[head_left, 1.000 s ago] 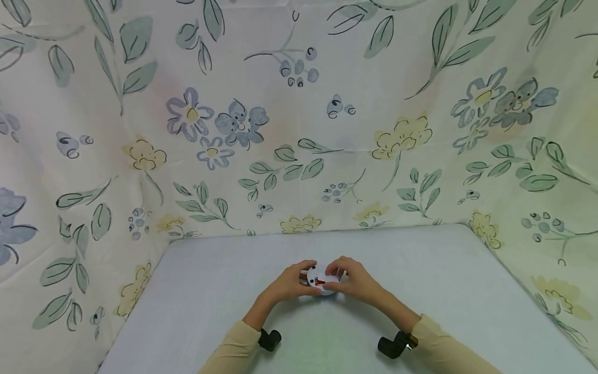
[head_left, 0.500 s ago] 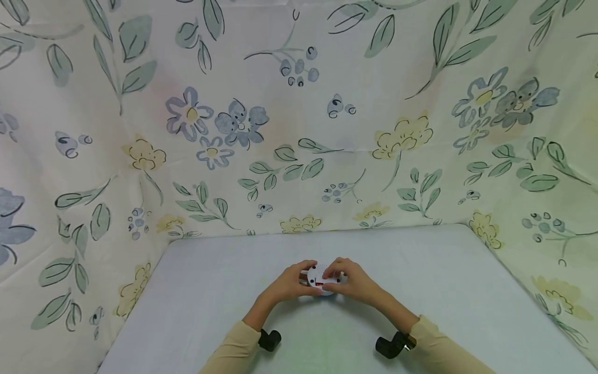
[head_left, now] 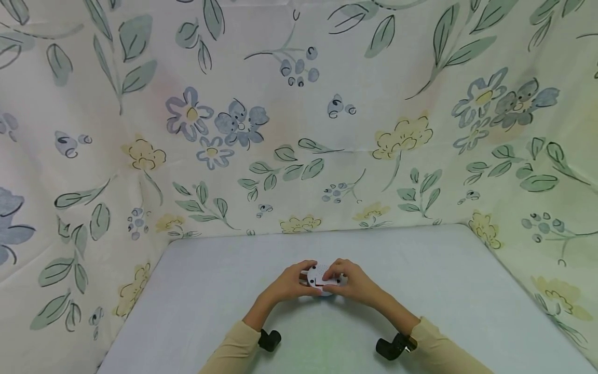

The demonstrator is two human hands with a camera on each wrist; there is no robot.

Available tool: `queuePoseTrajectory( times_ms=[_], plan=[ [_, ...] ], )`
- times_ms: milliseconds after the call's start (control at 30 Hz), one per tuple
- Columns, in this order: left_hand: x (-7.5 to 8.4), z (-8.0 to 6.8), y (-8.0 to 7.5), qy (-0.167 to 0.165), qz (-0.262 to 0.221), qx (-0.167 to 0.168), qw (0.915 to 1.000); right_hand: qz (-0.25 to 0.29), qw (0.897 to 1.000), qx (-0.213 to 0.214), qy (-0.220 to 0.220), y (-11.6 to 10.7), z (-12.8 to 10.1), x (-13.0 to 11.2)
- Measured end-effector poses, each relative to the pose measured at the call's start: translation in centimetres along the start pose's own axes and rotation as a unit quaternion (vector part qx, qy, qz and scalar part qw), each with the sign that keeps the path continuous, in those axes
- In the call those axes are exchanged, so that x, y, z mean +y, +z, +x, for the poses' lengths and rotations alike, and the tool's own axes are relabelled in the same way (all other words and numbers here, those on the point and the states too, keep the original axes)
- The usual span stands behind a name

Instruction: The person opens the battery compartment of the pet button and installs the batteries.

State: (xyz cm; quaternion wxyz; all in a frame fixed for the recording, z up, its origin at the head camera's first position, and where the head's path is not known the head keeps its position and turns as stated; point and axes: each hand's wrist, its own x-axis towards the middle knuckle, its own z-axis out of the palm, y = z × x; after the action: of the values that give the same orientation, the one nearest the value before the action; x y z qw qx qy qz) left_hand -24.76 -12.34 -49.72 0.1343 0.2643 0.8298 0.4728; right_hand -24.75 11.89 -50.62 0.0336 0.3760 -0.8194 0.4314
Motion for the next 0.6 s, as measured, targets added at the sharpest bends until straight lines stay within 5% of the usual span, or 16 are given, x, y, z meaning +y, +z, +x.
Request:
queuePoseTrajectory(
  times_ms=[600],
  plan=[
    [0.11,-0.16,0.0,0.0,0.013,-0.001,0.9999,0.015,1.0,-0.011,0.004,-0.08,0.15,0.15]
  ],
)
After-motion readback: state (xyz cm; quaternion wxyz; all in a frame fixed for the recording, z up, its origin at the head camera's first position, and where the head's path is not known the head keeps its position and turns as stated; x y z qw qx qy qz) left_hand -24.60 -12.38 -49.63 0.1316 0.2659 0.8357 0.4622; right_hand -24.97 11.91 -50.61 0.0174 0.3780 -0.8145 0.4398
